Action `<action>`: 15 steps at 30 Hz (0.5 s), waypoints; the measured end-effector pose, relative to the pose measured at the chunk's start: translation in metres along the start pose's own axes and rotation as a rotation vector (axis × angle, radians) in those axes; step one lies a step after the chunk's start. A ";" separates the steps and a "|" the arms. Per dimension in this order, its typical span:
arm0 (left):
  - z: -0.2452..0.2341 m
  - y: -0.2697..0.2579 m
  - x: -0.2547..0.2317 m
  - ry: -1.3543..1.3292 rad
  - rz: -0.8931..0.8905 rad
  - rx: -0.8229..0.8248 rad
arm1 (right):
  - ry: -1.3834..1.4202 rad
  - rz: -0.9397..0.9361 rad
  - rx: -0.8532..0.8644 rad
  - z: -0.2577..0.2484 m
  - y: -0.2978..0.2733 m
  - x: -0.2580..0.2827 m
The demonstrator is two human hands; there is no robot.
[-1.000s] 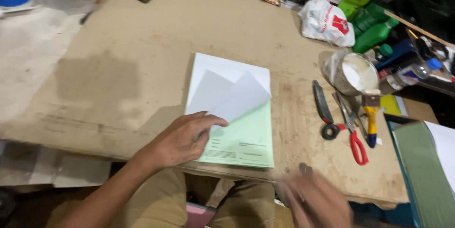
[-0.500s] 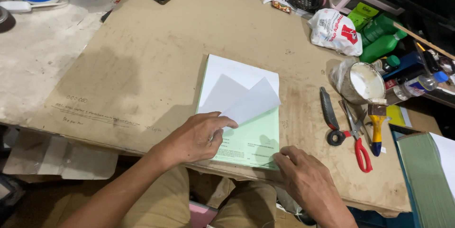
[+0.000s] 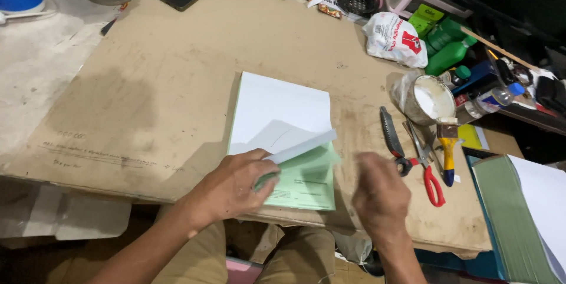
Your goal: Reviewing a stack of printed pages and using a calculator to sum or verify values.
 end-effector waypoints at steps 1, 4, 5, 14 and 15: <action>0.001 0.000 0.003 -0.001 0.000 -0.001 | 0.000 -0.002 0.001 -0.004 -0.002 0.000; -0.007 -0.001 0.010 0.027 0.011 -0.070 | 0.110 0.479 -0.059 0.000 -0.032 -0.055; -0.012 -0.002 0.011 0.017 -0.007 -0.106 | 0.346 0.697 -0.033 0.023 -0.061 -0.080; -0.019 -0.004 0.024 -0.080 -0.230 -0.139 | 0.717 1.012 0.162 0.063 -0.096 -0.094; -0.018 -0.005 0.023 -0.066 -0.266 -0.113 | 0.694 1.014 0.169 0.063 -0.097 -0.094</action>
Point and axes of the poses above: each hand's wrist, its own y-axis towards the middle knuckle, its own z-axis out of the palm, x = y × z, the point moved 10 cm from there along y, towards the middle knuckle, and after that the axes turned 9 degrees about -y, right-handed, at the moved point
